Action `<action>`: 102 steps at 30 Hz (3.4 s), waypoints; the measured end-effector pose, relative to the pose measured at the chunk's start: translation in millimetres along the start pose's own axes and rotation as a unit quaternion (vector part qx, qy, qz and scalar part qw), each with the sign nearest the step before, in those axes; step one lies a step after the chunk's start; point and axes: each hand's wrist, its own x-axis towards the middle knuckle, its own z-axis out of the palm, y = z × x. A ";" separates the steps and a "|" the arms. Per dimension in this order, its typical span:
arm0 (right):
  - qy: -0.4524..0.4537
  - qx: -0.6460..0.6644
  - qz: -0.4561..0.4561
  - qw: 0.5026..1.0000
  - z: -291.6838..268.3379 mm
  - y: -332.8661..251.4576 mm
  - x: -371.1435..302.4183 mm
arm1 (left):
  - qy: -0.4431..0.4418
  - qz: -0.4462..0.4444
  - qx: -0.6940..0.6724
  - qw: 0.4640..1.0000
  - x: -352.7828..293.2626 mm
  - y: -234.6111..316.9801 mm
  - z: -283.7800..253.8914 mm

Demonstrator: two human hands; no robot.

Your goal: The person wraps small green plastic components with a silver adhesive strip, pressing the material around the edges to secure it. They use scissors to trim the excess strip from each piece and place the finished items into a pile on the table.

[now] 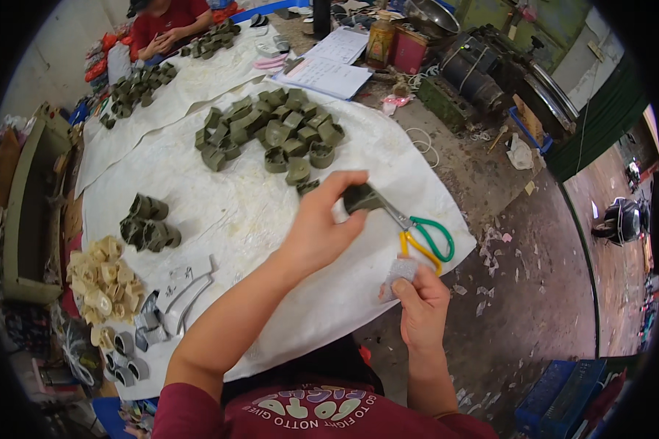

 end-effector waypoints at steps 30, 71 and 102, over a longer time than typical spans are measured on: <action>-0.375 -0.367 -0.093 0.846 162.4 22.5 -49.0 | 0.175 -0.121 -0.034 0.977 -241.0 32.0 -102.3; -0.187 0.260 0.293 0.901 103.6 78.1 -51.1 | 0.224 -0.055 -0.148 0.962 -224.0 28.4 -48.0; -0.166 0.062 0.095 0.980 97.3 71.4 -50.4 | 0.196 -0.045 0.084 0.976 -211.4 14.7 -68.7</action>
